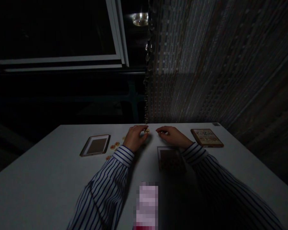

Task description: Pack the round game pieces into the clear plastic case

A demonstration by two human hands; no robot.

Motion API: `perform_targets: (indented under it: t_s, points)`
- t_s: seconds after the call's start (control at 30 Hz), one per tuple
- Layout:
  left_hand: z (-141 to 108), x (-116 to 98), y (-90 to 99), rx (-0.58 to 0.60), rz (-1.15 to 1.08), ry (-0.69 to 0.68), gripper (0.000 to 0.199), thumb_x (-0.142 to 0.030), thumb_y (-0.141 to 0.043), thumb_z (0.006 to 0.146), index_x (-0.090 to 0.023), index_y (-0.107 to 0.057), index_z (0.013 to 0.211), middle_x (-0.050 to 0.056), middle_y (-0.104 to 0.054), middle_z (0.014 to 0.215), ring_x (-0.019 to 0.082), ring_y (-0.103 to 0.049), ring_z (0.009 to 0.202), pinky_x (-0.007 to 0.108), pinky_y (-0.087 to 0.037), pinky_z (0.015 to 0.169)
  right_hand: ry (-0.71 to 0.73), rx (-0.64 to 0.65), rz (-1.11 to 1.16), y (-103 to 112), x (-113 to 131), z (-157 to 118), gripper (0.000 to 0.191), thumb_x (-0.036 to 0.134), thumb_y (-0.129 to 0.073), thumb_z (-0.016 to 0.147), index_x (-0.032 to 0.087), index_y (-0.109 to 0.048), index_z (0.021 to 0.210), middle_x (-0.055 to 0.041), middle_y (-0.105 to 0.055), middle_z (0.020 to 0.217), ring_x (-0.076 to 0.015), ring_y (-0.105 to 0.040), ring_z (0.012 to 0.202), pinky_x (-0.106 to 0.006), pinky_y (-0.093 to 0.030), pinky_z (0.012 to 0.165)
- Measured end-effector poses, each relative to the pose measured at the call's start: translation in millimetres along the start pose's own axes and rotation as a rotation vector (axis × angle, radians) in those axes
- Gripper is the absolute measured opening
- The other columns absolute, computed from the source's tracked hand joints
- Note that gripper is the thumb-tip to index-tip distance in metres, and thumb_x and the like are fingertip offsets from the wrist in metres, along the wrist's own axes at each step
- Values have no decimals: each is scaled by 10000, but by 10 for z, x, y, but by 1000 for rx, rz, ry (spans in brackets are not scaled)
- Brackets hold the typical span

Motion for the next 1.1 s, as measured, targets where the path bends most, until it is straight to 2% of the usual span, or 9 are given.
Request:
perform_targets:
  t_s: [0.43,0.77,1.1]
  points:
    - [-127,-269,-120,-32,-67,-75,317,-271,-549,759,-168,-547,1059,55,-633,948,185,-545,906,333,-404,810,-47,-53,96,76,-33,-268,276,245,-462,772,161,-627,977,-54,-649,947,-151,-581,810,-260,-443,715]
    - [-190,-396,-257,-32,-131,-80,309,-258,-554,759,-163,-547,1053,58,-638,929,180,-549,881,341,-408,804,-51,-27,224,-9,-86,-413,221,270,-469,778,162,-632,882,-25,-655,793,-134,-578,715,-245,-440,648]
    - [-218,-497,-369,-59,-181,-128,307,-249,-562,759,-161,-538,1053,63,-633,954,173,-548,898,335,-419,802,-109,-45,410,-124,-254,-454,228,302,-513,767,165,-598,928,-52,-657,888,-161,-602,813,-282,-466,732]
Point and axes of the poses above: each hand's wrist, its own z-axis towards the middle knuckle, its own y-axis out of the back of the hand, x = y × z, the point moved 7 cm from there along z, towards the middle knuckle
